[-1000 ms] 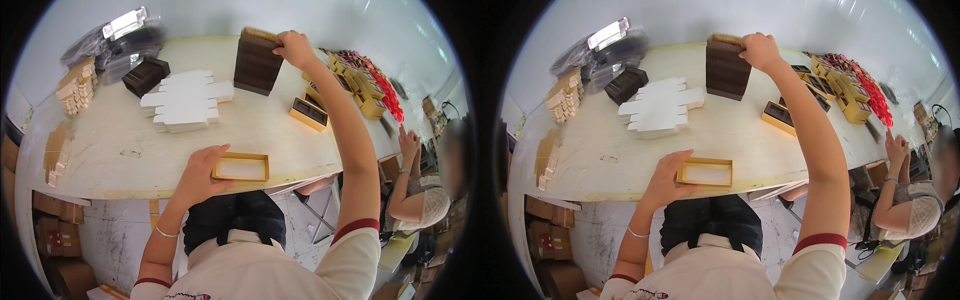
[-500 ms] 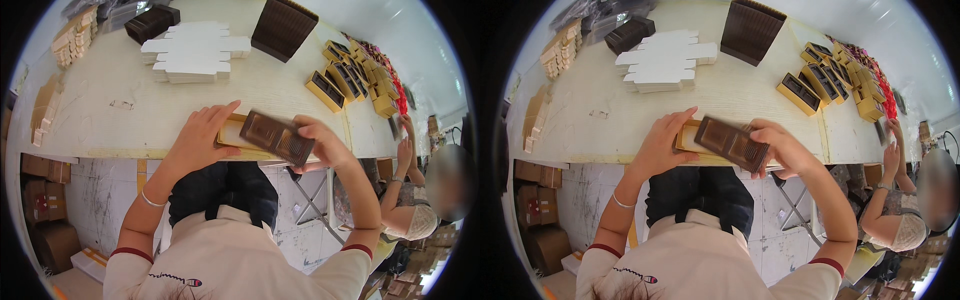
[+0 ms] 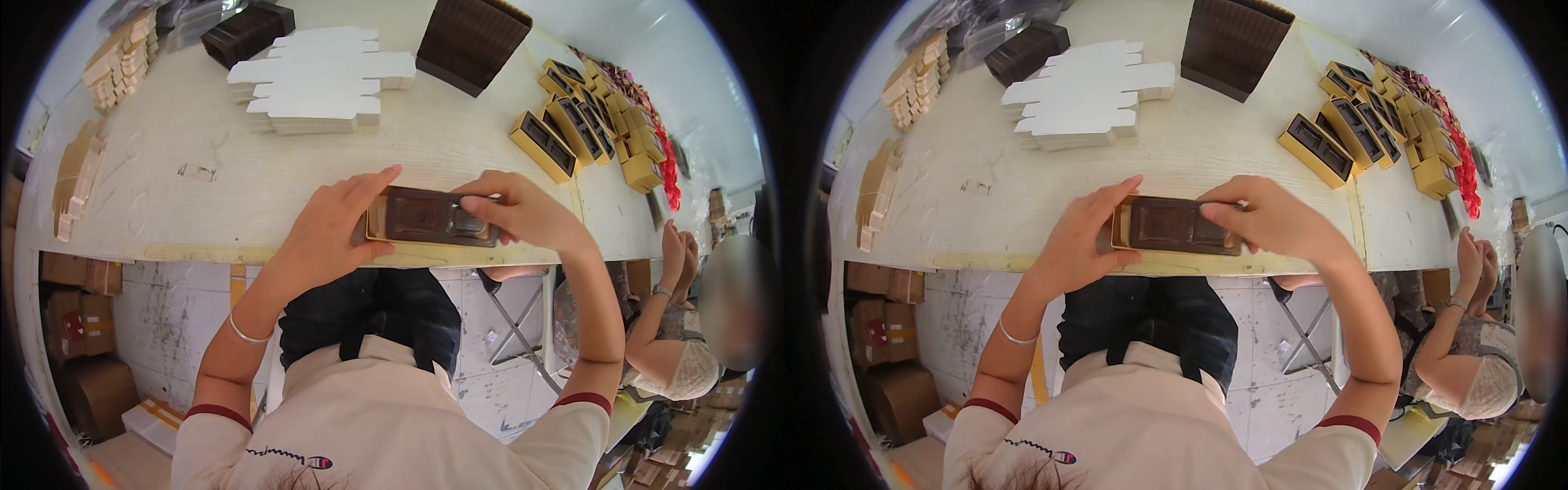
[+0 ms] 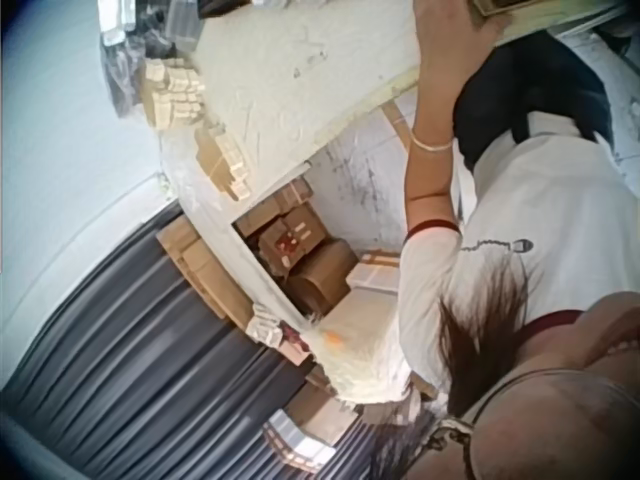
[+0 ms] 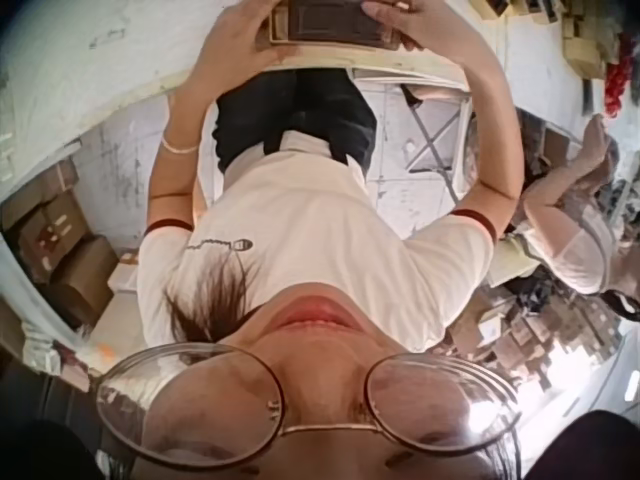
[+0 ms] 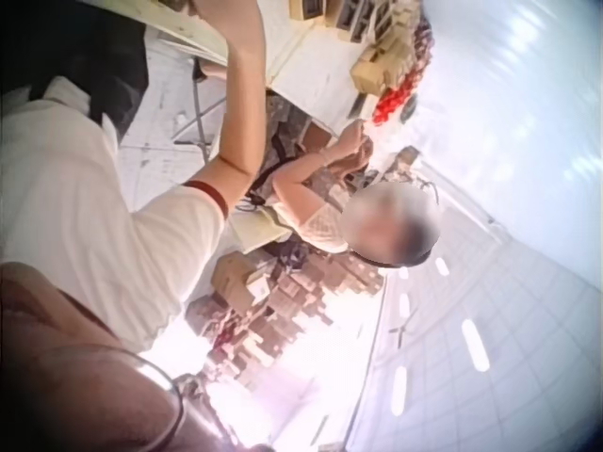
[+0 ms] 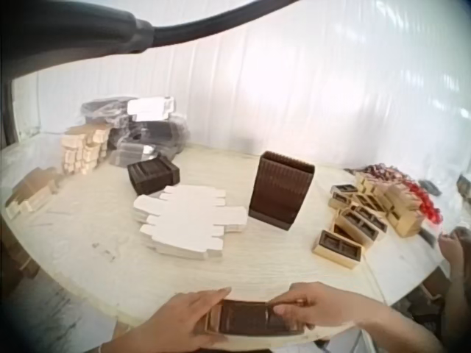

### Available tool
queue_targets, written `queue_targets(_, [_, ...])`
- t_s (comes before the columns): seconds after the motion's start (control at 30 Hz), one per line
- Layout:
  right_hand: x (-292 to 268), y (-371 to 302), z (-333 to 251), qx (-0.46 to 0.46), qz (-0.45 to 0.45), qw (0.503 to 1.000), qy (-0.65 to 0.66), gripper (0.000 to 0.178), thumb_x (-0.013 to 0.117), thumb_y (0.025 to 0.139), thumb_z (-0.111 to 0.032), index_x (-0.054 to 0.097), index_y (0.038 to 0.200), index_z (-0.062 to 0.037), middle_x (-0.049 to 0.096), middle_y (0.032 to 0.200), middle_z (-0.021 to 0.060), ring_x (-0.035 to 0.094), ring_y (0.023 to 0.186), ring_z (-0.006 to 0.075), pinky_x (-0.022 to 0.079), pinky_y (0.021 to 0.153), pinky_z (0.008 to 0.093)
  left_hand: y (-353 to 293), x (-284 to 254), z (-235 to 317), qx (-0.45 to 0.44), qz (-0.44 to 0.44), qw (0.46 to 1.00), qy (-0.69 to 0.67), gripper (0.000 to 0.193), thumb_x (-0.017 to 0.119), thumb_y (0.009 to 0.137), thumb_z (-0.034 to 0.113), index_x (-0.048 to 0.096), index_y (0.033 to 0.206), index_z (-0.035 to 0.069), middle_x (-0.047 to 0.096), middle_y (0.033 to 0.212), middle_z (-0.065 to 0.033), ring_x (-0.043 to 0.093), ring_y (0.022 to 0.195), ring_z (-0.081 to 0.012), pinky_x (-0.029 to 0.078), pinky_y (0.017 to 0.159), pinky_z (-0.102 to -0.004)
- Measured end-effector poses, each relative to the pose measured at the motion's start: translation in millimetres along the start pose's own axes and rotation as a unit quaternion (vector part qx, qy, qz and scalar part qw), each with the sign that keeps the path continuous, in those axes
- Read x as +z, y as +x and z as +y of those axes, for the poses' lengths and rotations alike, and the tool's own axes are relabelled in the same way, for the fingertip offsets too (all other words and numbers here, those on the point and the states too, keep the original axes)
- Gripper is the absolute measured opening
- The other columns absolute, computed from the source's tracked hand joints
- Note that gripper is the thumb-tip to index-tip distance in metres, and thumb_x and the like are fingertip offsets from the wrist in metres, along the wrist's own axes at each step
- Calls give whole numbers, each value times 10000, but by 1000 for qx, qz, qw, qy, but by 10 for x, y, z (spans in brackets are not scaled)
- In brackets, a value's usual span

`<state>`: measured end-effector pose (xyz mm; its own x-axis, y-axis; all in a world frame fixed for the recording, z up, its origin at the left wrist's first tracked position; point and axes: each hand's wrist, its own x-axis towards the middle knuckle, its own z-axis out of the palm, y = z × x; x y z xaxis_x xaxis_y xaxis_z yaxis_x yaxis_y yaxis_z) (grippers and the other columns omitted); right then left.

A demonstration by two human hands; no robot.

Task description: The person folds flat cardboard pieces into small rectangular boxes and places a dark rectangular insert into each one. The finished boxes are stacked on the table.

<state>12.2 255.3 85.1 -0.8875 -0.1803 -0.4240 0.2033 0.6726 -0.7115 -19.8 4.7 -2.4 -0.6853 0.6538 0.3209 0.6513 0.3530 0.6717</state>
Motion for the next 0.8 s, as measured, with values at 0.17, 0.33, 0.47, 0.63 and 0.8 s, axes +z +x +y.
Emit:
queue_targets(0.17, [208,43,61,-118,94,988,23,328,625,924,-210,616,1215,-59,524,1089,73,545,753,110,460,621,235,102,-44,-33,5,-37,997,-69,784,800,685,102,439,1382,102,532,1232,-130,522,1095,-327,452,922,-391])
queue_targets(0.33, [92,-88,326,-272,27,962,23,421,700,859,-161,581,1245,-41,521,1065,107,553,807,159,462,719,278,160,-206,-50,-42,-112,988,-95,737,782,684,67,468,1351,69,490,1288,-119,521,1118,-313,459,933,-376])
queue_targets(0.47, [196,-57,473,-351,85,929,-85,526,754,758,-118,580,1249,-44,534,991,110,560,806,210,466,699,300,241,-263,-57,-32,-164,984,-62,758,791,671,94,466,1356,73,457,1325,-102,518,1132,-303,470,917,-379])
queue_targets(0.63, [271,-19,494,-309,106,928,-179,597,770,688,-93,587,1255,-55,568,880,104,567,787,273,467,661,342,290,-258,75,-27,-188,982,13,825,831,626,175,466,1363,117,452,1288,-98,533,1083,-316,468,884,-388])
queue_targets(0.8, [174,-137,350,-353,121,918,-133,512,760,756,-163,599,1229,-52,571,1074,145,576,769,281,486,653,347,326,-248,57,-4,-169,982,82,814,815,682,332,440,1391,189,475,1167,-113,576,898,-316,490,779,-392])
